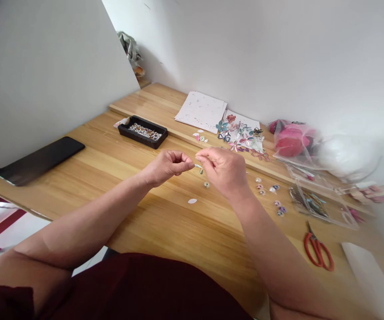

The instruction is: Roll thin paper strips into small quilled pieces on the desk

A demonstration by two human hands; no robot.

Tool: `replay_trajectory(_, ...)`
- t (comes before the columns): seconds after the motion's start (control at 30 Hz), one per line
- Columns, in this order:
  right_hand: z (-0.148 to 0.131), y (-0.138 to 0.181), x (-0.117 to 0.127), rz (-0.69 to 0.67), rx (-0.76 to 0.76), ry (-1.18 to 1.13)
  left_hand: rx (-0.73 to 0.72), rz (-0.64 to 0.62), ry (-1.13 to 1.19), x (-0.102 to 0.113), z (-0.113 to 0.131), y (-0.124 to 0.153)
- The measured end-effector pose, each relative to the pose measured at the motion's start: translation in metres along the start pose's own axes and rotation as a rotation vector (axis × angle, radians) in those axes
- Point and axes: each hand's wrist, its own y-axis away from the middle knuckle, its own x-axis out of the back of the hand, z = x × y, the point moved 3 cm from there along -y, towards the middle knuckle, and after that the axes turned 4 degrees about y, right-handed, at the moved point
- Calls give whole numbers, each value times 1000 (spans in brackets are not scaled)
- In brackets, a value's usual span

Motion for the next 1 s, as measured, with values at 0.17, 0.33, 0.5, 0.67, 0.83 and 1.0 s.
replay_trajectory(0.17,31,-6,-23,-156,-384,-486,-17,-56,87,2,-3,-2)
replay_trajectory(0.33,34,20,-52,-304,-818,-1029,-8,-24,229,3,-7,-6)
replay_trajectory(0.5,18,41,-55,-292,-808,-1015,-46,112,233,6,-9,-8)
replay_trajectory(0.67,1,35,-26,-156,-403,-535,-81,195,88,8,-8,-6)
replay_trajectory(0.83,-3,8,-4,-88,-214,-314,-4,59,13,3,-7,-3)
replay_trajectory(1.0,24,-11,-19,-139,-337,-490,23,-37,60,2,-8,-4)
